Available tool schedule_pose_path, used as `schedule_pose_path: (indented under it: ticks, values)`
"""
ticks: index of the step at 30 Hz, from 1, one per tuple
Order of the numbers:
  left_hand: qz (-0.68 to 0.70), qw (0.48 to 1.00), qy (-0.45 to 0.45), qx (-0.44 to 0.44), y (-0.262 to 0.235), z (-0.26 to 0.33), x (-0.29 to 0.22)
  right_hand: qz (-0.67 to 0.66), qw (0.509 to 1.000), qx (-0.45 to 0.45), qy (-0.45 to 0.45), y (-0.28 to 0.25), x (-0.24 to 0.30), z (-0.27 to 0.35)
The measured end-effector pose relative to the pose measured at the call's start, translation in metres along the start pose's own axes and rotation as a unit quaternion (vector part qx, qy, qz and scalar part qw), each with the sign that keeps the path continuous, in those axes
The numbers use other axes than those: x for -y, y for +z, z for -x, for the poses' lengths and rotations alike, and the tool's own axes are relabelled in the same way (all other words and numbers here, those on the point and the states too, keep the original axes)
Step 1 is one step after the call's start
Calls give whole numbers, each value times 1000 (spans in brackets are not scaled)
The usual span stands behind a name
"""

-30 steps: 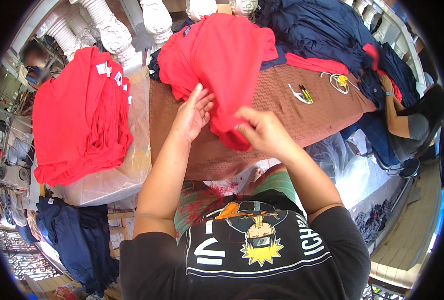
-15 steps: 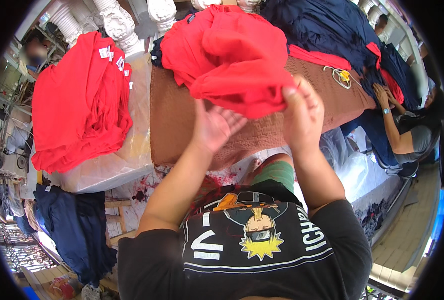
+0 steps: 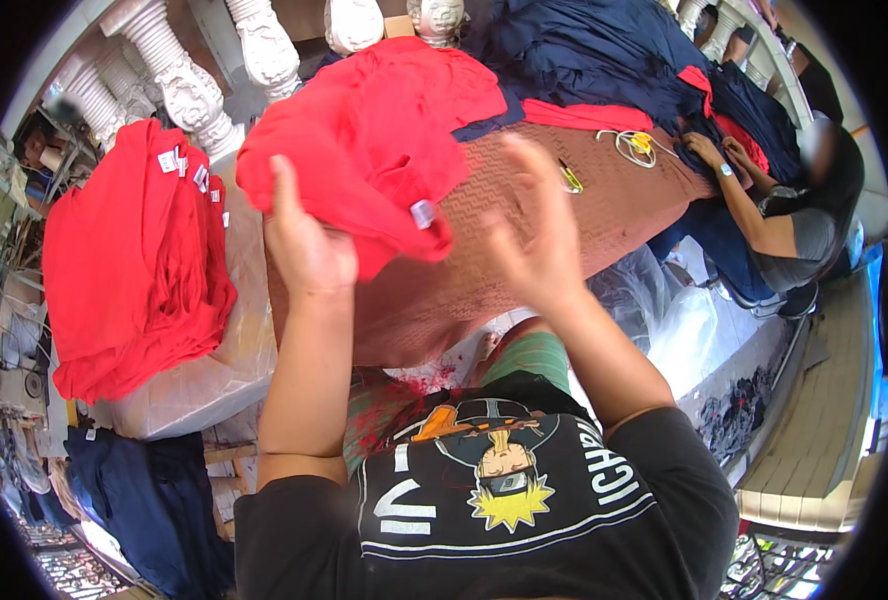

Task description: The person uses small shears to trim excess threads from red t-shirts, turning them over and inspecting different sections of the garment before placing them in a pile.

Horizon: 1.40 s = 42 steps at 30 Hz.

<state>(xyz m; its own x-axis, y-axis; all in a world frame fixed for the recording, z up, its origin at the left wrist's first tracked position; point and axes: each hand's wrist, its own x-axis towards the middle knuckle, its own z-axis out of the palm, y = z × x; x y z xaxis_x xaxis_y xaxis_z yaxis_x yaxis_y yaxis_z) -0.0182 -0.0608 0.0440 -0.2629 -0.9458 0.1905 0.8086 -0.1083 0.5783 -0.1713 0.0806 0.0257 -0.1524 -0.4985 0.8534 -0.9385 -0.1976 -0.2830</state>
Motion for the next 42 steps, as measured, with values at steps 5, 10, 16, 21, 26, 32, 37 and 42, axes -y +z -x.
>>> schedule_pose_path:
  ticks: [5,10,16,21,26,32,37,42]
  values:
    - [13,994,-52,94,29,18,-4,-108,936,286,176,43,44,2]
    - [-33,993,110,7,38,0,-74,-63,916,361,162,38,10,3]
    - [-124,917,379,0,49,0,-169,-170,983,60,-27,-22,17,-47]
    - [-156,908,385,-48,31,-59,-186,-335,890,285,118,-61,53,-55]
    - [-347,884,311,45,99,-202,-107,-304,911,211,185,-24,24,-45]
    - [-670,629,184,350,79,-191,51,-342,830,73,434,9,-92,-15]
    - [-737,530,40,417,-47,-44,101,47,898,129,418,-2,-184,51]
    - [-823,469,10,320,-109,7,105,96,894,99,426,4,-266,67]
